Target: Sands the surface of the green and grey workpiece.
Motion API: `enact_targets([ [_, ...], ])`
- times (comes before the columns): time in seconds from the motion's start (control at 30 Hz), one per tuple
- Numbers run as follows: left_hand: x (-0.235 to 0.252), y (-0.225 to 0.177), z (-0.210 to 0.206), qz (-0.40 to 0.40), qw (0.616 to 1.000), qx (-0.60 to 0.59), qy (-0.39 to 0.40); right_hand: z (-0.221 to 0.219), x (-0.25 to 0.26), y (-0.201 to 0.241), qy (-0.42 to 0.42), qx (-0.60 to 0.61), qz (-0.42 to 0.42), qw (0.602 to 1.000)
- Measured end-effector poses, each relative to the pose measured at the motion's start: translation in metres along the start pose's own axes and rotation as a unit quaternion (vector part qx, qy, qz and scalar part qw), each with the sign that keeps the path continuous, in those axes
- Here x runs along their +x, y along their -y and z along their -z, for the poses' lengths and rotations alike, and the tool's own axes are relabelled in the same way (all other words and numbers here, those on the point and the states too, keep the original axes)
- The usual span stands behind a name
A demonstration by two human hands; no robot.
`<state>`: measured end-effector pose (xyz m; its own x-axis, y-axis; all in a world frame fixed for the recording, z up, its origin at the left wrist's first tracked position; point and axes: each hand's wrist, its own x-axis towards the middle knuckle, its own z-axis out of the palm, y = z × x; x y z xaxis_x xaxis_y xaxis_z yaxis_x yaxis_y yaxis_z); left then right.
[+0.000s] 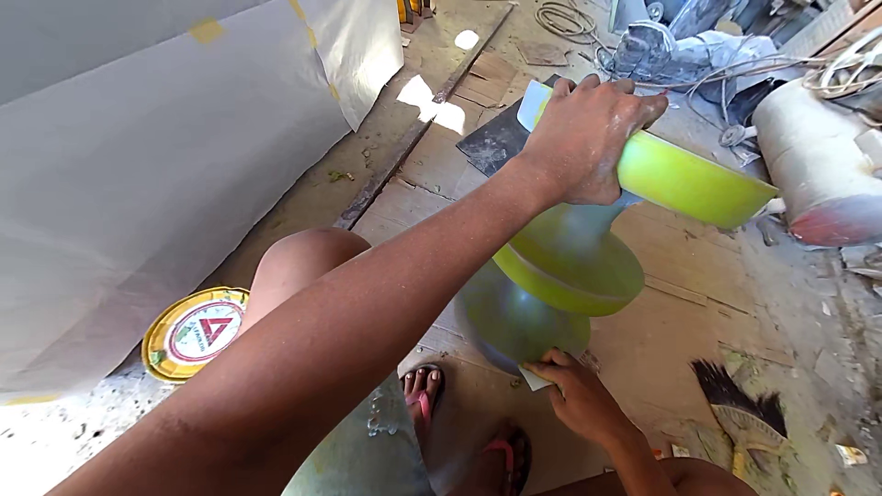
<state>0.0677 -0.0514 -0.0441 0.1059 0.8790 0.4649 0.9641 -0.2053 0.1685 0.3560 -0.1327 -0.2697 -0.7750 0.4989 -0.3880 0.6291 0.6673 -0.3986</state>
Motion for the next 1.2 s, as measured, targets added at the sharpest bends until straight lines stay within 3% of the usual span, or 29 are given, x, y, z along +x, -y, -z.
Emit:
enact_targets([
  [0.1,-0.003,0.012,0.001,-0.017,1.000,-0.008,-0.009,0.006,-0.001,0.000,0.009,0.034,0.010,0.999],
  [0.23,-0.007,0.018,0.003,-0.014,1.000,-0.009,-0.009,0.018,0.016,-0.018,-0.129,0.085,0.010,0.988],
  [0.3,-0.009,0.013,0.004,-0.005,1.000,-0.006,-0.002,0.019,0.029,-0.024,-0.160,0.073,0.000,0.984],
  [0.6,-0.006,0.000,0.003,-0.003,1.000,0.002,0.003,-0.009,0.061,-0.006,-0.138,-0.014,-0.056,0.989],
  [0.87,-0.003,0.000,0.002,-0.001,1.000,0.001,0.006,0.001,0.055,0.000,-0.069,-0.030,-0.057,0.996],
  [1.03,-0.002,-0.001,0.002,-0.004,1.000,0.000,0.006,-0.002,0.065,-0.006,-0.143,-0.032,-0.053,0.988],
  [1.2,-0.002,0.001,0.002,-0.014,1.000,-0.003,0.005,0.003,0.066,-0.004,-0.069,-0.021,-0.050,0.996],
])
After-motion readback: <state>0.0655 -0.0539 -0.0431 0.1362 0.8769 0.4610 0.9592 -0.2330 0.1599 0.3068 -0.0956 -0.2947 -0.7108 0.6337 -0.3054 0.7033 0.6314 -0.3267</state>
